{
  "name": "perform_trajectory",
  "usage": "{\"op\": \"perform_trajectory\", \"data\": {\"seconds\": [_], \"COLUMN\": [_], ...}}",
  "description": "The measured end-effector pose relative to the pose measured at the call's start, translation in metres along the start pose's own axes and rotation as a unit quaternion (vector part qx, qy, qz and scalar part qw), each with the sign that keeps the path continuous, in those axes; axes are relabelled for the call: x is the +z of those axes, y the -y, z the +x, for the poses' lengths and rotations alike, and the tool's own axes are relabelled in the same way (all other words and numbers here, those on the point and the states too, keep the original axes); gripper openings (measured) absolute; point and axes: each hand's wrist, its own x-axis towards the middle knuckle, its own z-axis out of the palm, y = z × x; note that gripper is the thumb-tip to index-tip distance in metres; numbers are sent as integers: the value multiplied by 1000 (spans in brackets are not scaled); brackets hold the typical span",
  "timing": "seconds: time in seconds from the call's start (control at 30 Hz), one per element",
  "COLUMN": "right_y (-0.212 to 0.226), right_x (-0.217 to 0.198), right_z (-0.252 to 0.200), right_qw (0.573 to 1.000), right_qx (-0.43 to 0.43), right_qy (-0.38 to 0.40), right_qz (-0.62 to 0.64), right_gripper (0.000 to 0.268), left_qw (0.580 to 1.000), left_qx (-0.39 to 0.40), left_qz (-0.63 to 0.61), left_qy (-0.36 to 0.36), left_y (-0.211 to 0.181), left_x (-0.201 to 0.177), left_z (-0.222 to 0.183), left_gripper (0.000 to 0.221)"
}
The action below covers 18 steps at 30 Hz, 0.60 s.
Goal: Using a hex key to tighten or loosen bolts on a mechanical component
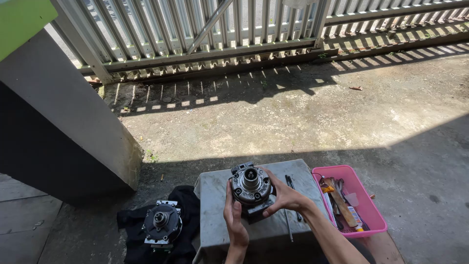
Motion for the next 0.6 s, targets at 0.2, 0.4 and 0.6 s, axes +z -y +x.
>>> {"op": "perform_trajectory", "data": {"seconds": [0.2, 0.4, 0.6], "right_y": [6, -21, -80], "right_x": [3, 11, 43], "right_z": [-10, -74, -104], "right_qw": [999, 963, 855], "right_qx": [11, 82, 248], "right_qy": [-12, -237, -263], "right_qz": [49, -104, -372], "right_gripper": [147, 63, 46], "left_qw": [997, 981, 927], "left_qx": [-9, -11, 98], "left_qz": [63, 173, 328], "left_qy": [53, 87, 153], "left_y": [0, -12, -6], "left_x": [-12, -33, -31], "left_z": [1, 8, 39], "left_gripper": [92, 98, 117]}}
